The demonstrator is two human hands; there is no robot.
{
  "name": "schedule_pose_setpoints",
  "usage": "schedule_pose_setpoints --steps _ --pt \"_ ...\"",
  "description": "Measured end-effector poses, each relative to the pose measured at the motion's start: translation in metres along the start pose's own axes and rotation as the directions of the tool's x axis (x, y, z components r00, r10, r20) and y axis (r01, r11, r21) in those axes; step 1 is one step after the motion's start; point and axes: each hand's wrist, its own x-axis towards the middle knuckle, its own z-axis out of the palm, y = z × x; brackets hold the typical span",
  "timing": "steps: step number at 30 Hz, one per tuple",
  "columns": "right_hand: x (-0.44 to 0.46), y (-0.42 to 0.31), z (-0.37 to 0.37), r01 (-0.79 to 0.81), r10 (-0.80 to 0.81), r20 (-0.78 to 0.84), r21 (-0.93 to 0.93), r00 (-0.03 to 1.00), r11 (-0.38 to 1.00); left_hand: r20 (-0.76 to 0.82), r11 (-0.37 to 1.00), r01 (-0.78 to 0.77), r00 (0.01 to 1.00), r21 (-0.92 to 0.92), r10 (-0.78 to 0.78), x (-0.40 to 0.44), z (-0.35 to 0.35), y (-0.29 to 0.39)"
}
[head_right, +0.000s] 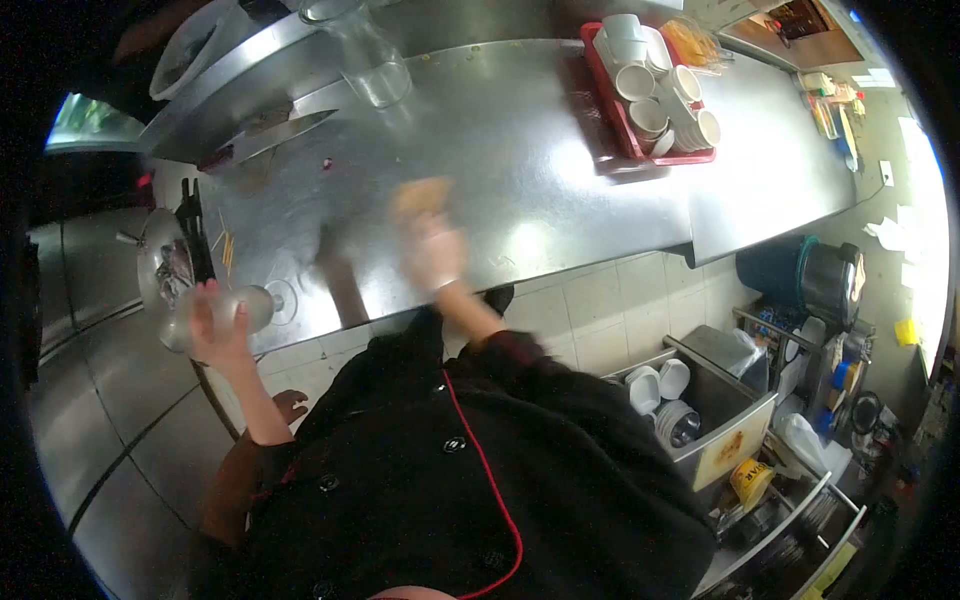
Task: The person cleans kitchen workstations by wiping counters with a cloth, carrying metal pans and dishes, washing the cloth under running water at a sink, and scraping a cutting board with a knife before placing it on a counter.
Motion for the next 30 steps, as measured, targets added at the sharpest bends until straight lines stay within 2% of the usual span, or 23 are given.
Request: schedule_pose_setpoints --steps 1,2,4,5,7,10,11,12,13,14,15,17,18,20,21,22,23,24,25,26,27,28,30 --pt "-0.003 -0.054 0.013 -0.165 0.066 0.282 0.346 0.957 0.924 -0.017 0.999 0.036 0.999 -0.025 -0.036 0.006 -0.001 -0.003" --pt "0.014 -0.102 -0.057 -0.095 -0.025 0.363 0.309 0.931 0.946 -0.029 0.996 0.073 0.997 -0.047 -0.074 0.011 -0.001 -0.002" --pt "0.011 -0.151 -0.003 0.091 -0.220 0.272 0.418 0.937 0.904 -0.008 0.999 0.024 1.000 0.032 -0.024 0.026 0.007 0.008" --pt "0.017 -0.158 0.011 0.231 -0.340 0.222 0.404 0.914 0.885 0.013 0.998 -0.010 1.000 0.068 0.009 0.036 0.011 0.014" --pt "0.021 -0.128 0.000 0.122 -0.174 0.016 0.647 0.985 0.753 0.032 1.000 -0.019 0.999 -0.005 0.019 0.052 0.014 0.021" --pt "0.018 -0.005 -0.067 0.293 -0.172 -0.247 0.621 0.953 0.727 0.038 0.999 -0.041 0.998 -0.034 0.042 0.069 0.016 0.019" --pt "0.001 0.046 -0.061 0.107 0.037 -0.132 0.917 0.991 0.384 0.050 0.998 -0.044 0.998 -0.034 0.045 0.074 0.017 0.020" --pt "-0.009 0.097 -0.114 -0.136 0.099 0.095 0.611 0.991 0.780 0.066 0.998 -0.051 0.996 -0.036 0.054 0.080 0.018 0.019" --pt "-0.013 0.137 -0.143 -0.185 0.225 0.003 0.583 0.974 0.791 0.090 0.997 -0.066 0.994 -0.034 0.069 0.086 0.018 0.016" --pt "-0.024 0.194 -0.143 -0.263 0.282 0.036 0.484 0.959 0.834 0.113 0.996 -0.082 0.990 -0.034 0.085 0.092 0.016 0.010" --pt "-0.039 0.243 -0.138 -0.299 0.319 -0.011 0.322 0.948 0.898 0.138 0.995 -0.093 0.986 -0.032 0.097 0.096 0.015 0.006" --pt "-0.051 0.272 -0.120 -0.432 0.427 -0.123 -0.012 0.896 0.902 0.149 0.992 -0.118 0.981 -0.052 0.125 0.102 0.012 0.004" --pt "-0.067 0.291 -0.082 -0.422 0.389 -0.168 -0.278 0.906 0.863 0.151 0.990 -0.127 0.979 -0.064 0.135 0.103 0.012 0.004" --pt "-0.046 0.194 -0.060 -0.299 0.170 -0.262 -0.605 0.950 0.738 0.159 0.982 -0.141 0.974 -0.129 0.161 0.106 0.014 0.006" --pt "-0.042 0.115 -0.043 -0.434 0.479 -0.100 -0.611 0.872 0.663 0.167 0.978 -0.143 0.972 -0.154 0.168 0.108 0.013 0.008" --pt "-0.041 0.055 -0.035 -0.309 0.381 0.064 -0.469 0.923 0.828 0.157 0.986 -0.086 0.982 -0.140 0.108 0.105 0.019 0.017" --pt "-0.041 -0.005 -0.027 -0.204 0.263 0.233 -0.248 0.936 0.947 0.178 0.988 -0.086 0.978 -0.132 0.109 0.105 0.023 0.018" --pt "-0.040 -0.064 -0.019 -0.148 0.139 0.385 -0.007 0.912 0.989 0.198 0.988 -0.088 0.974 -0.126 0.112 0.106 0.028 0.018" --pt "-0.038 -0.110 -0.003 -0.128 0.034 0.336 0.263 0.941 0.956 0.207 0.987 -0.096 0.971 -0.128 0.121 0.107 0.036 0.019" --pt "-0.034 -0.150 0.018 -0.072 -0.034 0.173 0.572 0.984 0.817 0.213 0.992 -0.075 0.972 -0.103 0.096 0.105 0.044 0.023" --pt "-0.031 -0.175 0.034 0.011 -0.069 0.043 0.769 0.997 0.639 0.216 0.995 -0.055 0.974 -0.086 0.072 0.102 0.055 0.029" --pt "-0.024 -0.180 0.036 0.031 -0.126 0.048 0.827 0.991 0.562 0.216 0.997 -0.034 0.975 -0.072 0.049 0.101 0.065 0.034" --pt "-0.003 -0.158 0.014 -0.013 -0.311 0.176 0.887 0.934 0.461 0.191 0.981 -0.041 0.979 -0.189 0.078 0.097 0.074 0.032"
